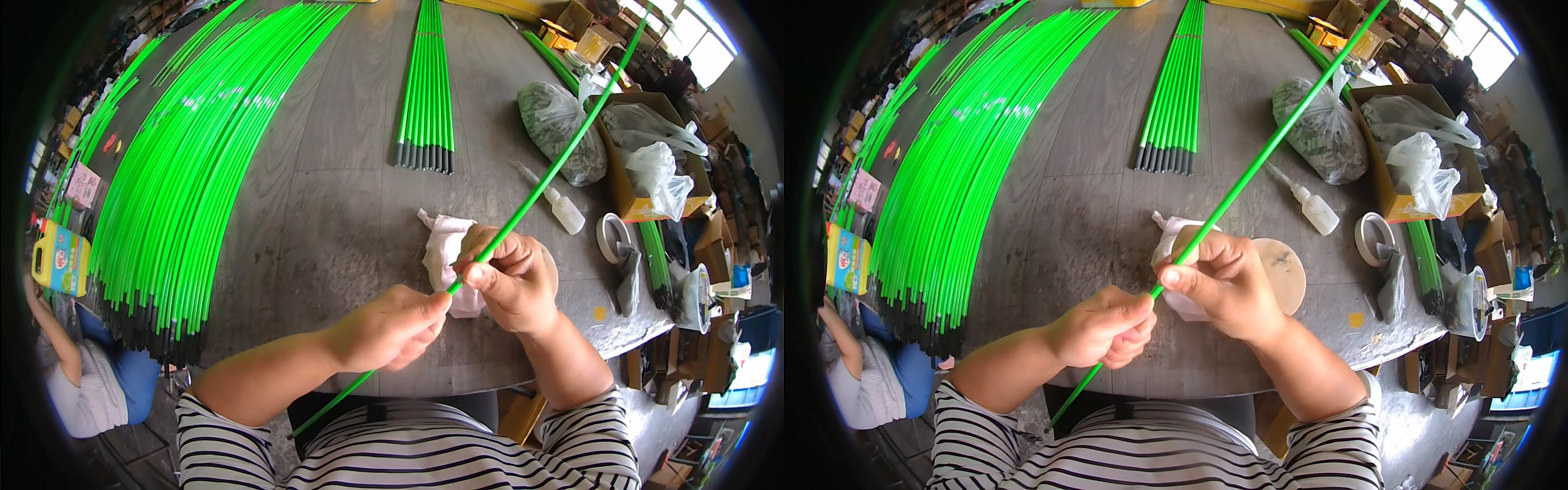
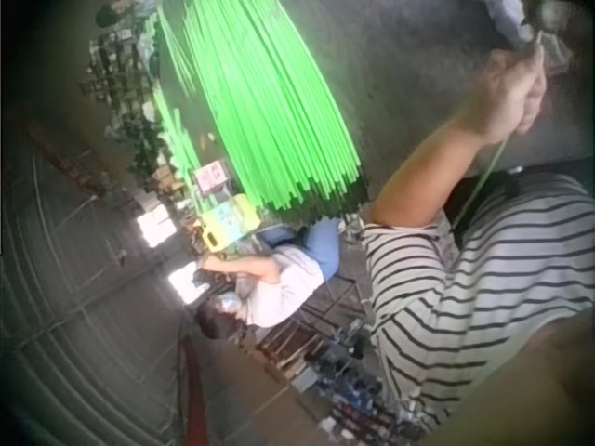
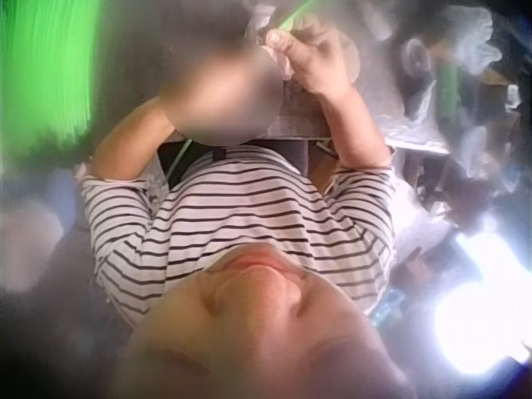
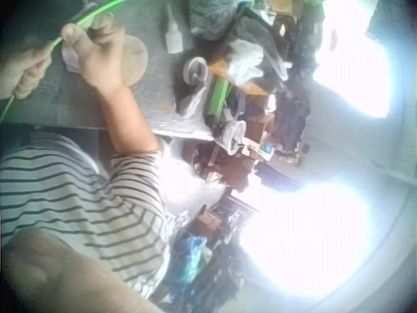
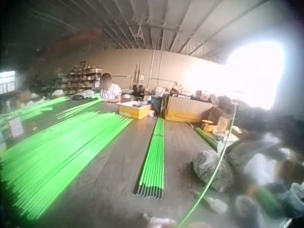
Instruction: The person assembles green rods by applying glue from a bottle to the end of one rod and inserting a smaller rod into it. They then wipe the joint with a cloth and place the assembled rod on the table.
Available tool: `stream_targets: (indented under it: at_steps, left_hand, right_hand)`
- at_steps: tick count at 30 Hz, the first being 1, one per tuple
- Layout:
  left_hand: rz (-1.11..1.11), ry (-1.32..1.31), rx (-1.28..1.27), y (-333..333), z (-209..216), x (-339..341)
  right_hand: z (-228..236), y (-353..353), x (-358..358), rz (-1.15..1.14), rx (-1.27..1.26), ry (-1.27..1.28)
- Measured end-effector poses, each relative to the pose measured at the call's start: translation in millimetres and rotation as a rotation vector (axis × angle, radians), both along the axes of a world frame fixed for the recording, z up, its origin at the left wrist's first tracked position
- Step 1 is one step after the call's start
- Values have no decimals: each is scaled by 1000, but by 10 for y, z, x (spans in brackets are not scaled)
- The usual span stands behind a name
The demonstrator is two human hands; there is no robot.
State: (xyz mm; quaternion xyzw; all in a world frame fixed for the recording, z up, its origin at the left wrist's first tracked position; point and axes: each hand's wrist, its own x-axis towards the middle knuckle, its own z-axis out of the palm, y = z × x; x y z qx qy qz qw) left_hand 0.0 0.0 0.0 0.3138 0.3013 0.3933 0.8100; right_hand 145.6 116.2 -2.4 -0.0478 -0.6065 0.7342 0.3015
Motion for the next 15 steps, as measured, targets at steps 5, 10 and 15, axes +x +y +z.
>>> stream_targets:
  at_steps: [5,10,15]
  left_hand:
    - [461,736,274,-64,-65,240]
    - [146,61,-109,36,-7,47]
    - [-110,-328,-105,29,-42,-10]
  right_hand:
    - [-97,-43,-12,-133,-117,-240]
    - [5,-18,2,-105,-209,-217]
    - [24,67,94,39,-166,-71]
